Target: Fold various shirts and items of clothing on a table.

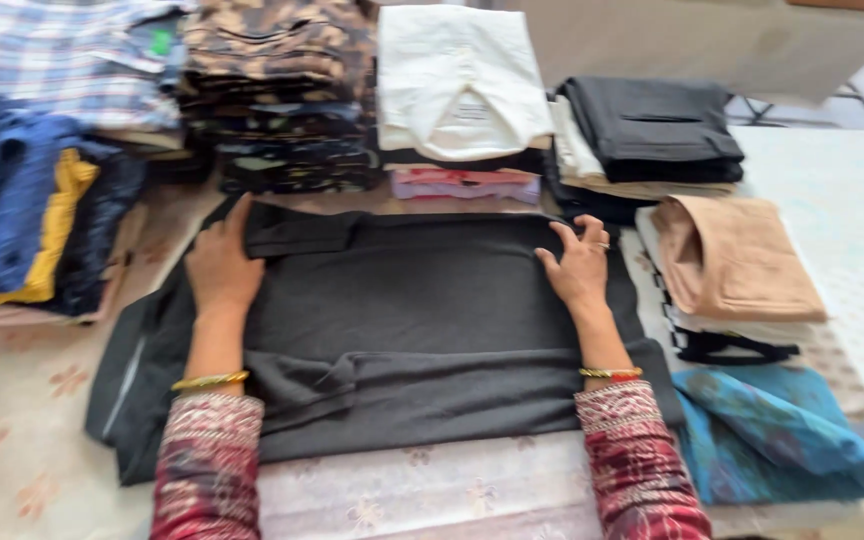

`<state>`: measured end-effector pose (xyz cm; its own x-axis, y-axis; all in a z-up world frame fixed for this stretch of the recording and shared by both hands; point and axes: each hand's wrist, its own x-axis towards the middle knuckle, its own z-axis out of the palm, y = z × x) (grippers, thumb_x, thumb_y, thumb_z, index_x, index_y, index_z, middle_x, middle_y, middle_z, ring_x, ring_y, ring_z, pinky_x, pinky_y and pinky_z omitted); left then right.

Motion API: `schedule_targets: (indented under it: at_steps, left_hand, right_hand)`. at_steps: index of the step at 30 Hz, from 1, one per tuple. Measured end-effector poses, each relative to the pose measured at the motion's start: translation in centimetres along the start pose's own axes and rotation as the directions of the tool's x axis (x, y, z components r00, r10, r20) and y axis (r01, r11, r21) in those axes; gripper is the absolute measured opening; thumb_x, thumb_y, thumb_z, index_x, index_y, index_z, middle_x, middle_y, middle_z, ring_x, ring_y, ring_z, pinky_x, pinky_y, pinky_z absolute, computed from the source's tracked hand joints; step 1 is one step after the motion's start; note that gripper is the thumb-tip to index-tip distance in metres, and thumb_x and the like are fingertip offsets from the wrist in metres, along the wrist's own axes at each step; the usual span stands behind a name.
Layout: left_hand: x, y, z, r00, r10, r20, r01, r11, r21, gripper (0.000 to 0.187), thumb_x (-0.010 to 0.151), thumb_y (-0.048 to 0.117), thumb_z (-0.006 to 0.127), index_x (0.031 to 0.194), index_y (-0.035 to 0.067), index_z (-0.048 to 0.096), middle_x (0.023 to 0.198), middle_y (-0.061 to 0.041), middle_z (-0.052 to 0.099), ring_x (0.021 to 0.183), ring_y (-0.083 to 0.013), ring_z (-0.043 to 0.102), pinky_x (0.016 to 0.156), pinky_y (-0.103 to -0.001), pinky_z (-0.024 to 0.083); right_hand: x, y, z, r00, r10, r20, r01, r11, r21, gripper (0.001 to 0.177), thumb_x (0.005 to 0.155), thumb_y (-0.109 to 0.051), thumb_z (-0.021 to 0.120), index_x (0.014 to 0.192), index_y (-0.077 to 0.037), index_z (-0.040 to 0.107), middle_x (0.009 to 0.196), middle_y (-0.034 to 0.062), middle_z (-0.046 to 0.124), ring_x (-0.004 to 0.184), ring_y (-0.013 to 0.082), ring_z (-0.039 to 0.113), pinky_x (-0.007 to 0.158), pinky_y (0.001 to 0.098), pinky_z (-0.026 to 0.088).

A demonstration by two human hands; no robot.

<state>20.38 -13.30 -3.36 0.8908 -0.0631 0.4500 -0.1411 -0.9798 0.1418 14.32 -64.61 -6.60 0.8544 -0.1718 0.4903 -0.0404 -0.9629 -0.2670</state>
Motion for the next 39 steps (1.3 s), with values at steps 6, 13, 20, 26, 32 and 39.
schedule_targets:
  at_steps: [6,13,20,26,32,39]
  left_hand:
    - [-0.4,-2.1,1.8,0.987,0.045,-0.155,-0.089,0.952,-0.292,0.030,0.083,0.011,0.079,0.112,0.020,0.079,0.099,-0.006,0.071,0.101,-0.0303,0.063,0.086,-0.048,0.051]
    - [-0.4,-1.7,0.2,0.937,-0.213,-0.278,-0.017,0.766,-0.643,0.016,0.094,0.006,0.075,0.110,0.009,0.077,0.099,-0.015,0.074,0.089,-0.0316,0.072,0.078,-0.039,0.054]
    - [0.0,-2.0,0.0,0.918,-0.159,-0.363,-0.127,0.749,-0.650,0.013,0.098,0.007,0.077,0.110,0.006,0.074,0.104,-0.013,0.071,0.095,-0.0317,0.069,0.082,-0.037,0.053]
    - [-1.3,-3.2,-4.5,0.999,-0.028,-0.023,0.013,0.874,-0.485,0.018,0.088,0.014,0.078,0.106,0.014,0.079,0.095,-0.011,0.066,0.092,-0.0341,0.065,0.077,-0.044,0.050]
    - [-6.6,-4.9,-8.8,0.995,0.041,0.086,0.005,0.879,-0.476,0.025,0.086,0.011,0.075,0.109,0.018,0.080,0.098,-0.009,0.067,0.097,-0.0311,0.065,0.081,-0.042,0.050]
    - [-9.5,-8.5,-5.5,0.992,0.071,0.107,-0.004,0.850,-0.527,0.029,0.083,0.008,0.076,0.111,0.017,0.080,0.100,-0.007,0.067,0.101,-0.0287,0.063,0.088,-0.039,0.049]
  right_hand:
    - [0.4,1.0,1.0,0.998,0.009,0.065,-0.005,0.998,-0.065,0.044,0.080,-0.035,0.084,0.118,-0.014,0.075,0.151,0.0088,0.050,0.117,0.0383,0.054,0.093,0.0478,0.049]
    - [1.0,2.0,0.6,0.992,-0.002,-0.125,0.017,0.992,0.122,0.044,0.079,-0.021,0.080,0.118,-0.002,0.071,0.135,0.0081,0.065,0.098,0.0306,0.067,0.089,0.0422,0.054]
    - [1.1,3.2,-1.2,0.970,0.127,-0.207,-0.105,0.988,0.115,0.006,0.088,-0.009,0.074,0.090,-0.014,0.072,0.090,0.0043,0.072,0.085,0.0283,0.070,0.077,0.0423,0.054]
    - [-0.8,1.4,-7.5,0.993,-0.002,-0.118,0.018,0.991,0.133,0.019,0.081,-0.004,0.066,0.097,-0.013,0.070,0.086,-0.0001,0.071,0.086,0.0287,0.069,0.074,0.0438,0.053]
    - [-5.4,2.4,-10.3,0.996,-0.094,0.011,0.095,0.990,-0.102,0.012,0.079,-0.011,0.073,0.087,-0.019,0.077,0.086,0.0004,0.069,0.096,0.0261,0.063,0.081,0.0400,0.054]
    - [-6.8,4.4,-10.3,0.992,-0.055,0.115,0.067,0.993,-0.102,0.015,0.073,-0.013,0.073,0.085,-0.021,0.080,0.085,-0.0006,0.071,0.093,0.0273,0.062,0.080,0.0402,0.055]
